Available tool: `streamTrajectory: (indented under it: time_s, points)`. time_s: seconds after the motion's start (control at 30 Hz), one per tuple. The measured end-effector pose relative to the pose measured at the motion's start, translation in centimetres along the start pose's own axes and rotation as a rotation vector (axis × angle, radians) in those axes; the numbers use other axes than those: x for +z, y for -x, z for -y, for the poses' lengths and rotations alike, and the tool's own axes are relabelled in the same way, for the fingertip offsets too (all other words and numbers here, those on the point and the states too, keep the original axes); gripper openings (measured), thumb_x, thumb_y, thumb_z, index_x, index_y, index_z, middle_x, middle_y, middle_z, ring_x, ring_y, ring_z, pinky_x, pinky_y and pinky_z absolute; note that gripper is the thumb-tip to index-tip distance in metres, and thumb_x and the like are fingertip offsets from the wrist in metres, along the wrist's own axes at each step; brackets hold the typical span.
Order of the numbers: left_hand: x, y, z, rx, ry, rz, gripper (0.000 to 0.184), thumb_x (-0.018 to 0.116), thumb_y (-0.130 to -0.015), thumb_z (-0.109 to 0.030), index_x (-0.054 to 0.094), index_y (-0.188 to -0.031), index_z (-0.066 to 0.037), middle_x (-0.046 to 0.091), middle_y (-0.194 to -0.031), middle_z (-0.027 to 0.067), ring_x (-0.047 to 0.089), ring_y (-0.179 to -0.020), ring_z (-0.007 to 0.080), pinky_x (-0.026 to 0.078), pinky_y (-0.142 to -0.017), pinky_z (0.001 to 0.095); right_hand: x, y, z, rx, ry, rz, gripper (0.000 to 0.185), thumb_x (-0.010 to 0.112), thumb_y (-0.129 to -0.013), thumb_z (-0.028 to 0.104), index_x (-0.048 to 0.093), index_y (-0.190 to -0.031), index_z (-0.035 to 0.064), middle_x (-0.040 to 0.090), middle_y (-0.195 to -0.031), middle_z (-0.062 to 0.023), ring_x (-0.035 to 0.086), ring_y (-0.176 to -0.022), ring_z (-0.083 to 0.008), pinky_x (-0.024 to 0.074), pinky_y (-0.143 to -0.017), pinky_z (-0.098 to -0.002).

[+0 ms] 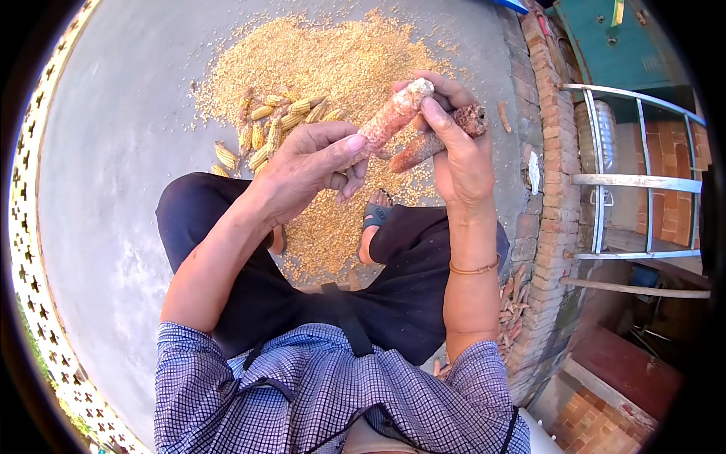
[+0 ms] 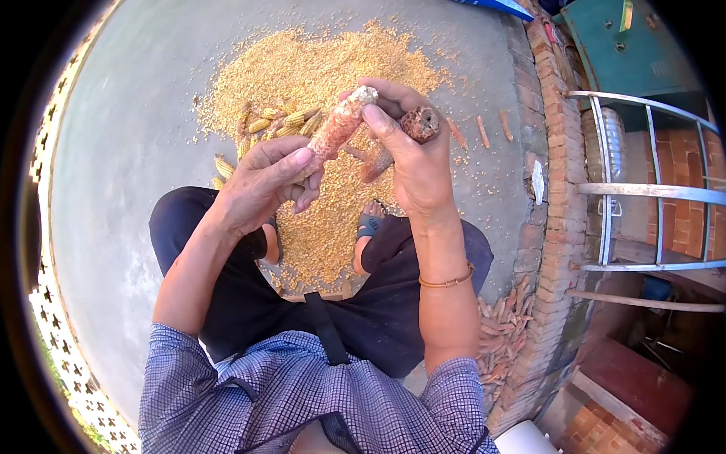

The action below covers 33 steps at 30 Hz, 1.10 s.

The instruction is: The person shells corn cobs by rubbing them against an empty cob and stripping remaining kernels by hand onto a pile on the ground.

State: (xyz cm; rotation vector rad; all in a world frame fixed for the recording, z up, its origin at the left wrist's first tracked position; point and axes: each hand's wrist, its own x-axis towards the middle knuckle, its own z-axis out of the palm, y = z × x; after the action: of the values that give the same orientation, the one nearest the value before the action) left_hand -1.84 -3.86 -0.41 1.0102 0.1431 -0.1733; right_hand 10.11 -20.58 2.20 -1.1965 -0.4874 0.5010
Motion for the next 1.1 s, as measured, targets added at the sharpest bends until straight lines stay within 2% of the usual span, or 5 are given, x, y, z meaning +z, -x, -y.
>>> streamTrajectory:
  time_s: [0.43,0.53,0.8,1.0,1.1]
  points:
    - [0.1,0.3,0.1,0.269,-0.468,-0.242,0.025,0.064,-0.095,-0.016,0.058,-0.109,0.004,0.058,-0.076,0.0018,0.053,-0.063,0.006,0.042,-0.054,0.0211,0.2,0.2,0.3,-0.013,0.278,-0.048,0.03,0.066,-0.091,0.012,0.062,-0.12,0.0026,0.069,-0.107,-0.0076,0.056,-0.082,-0.0072,0.0461,-0.076,-0.022]
    - [0.1,0.3,-0.1,0.276,-0.468,-0.214,0.024,0.063,-0.095,-0.014,0.059,-0.111,0.004,0.059,-0.078,0.0025,0.054,-0.063,0.0059,0.043,-0.054,0.0207,-0.8,-0.3,-0.5,-0.169,0.266,-0.093,0.033,0.073,-0.087,0.016,0.064,-0.115,0.0015,0.067,-0.093,-0.0014,0.058,-0.081,-0.0041,0.0427,-0.042,-0.0159]
    - [-6.9,2.7,-7.3,0.562,-0.61,-0.358,0.027,0.057,-0.099,-0.018,0.062,-0.116,0.002,0.064,-0.085,0.0034,0.058,-0.068,0.0072,0.046,-0.06,0.0219,-15.6,4.3,4.3,-0.396,1.109,-0.448,0.028,0.067,-0.091,0.011,0.064,-0.114,-0.0024,0.067,-0.104,-0.0091,0.061,-0.091,-0.0141,0.0494,-0.084,-0.0294]
    - [-18.4,9.2,-7.5,0.387,-0.628,-0.74,0.032,0.053,-0.101,-0.025,0.061,-0.116,0.002,0.061,-0.083,0.0014,0.054,-0.067,0.0065,0.043,-0.063,0.0213,-36.0,30.2,3.2,1.324,2.055,0.093,0.035,0.068,-0.078,0.024,0.065,-0.105,0.002,0.066,-0.106,-0.0207,0.063,-0.099,-0.036,0.05,-0.084,-0.047]
    - [-24.0,11.2,-1.6,0.118,-0.483,-0.816,0.031,0.055,-0.1,-0.026,0.06,-0.113,0.001,0.061,-0.081,0.001,0.054,-0.066,0.0061,0.044,-0.061,0.0218,-32.0,38.5,4.9,1.45,1.982,-0.054,0.039,0.071,-0.075,0.03,0.066,-0.102,0.0018,0.067,-0.106,-0.0226,0.064,-0.1,-0.0399,0.051,-0.085,-0.0486]
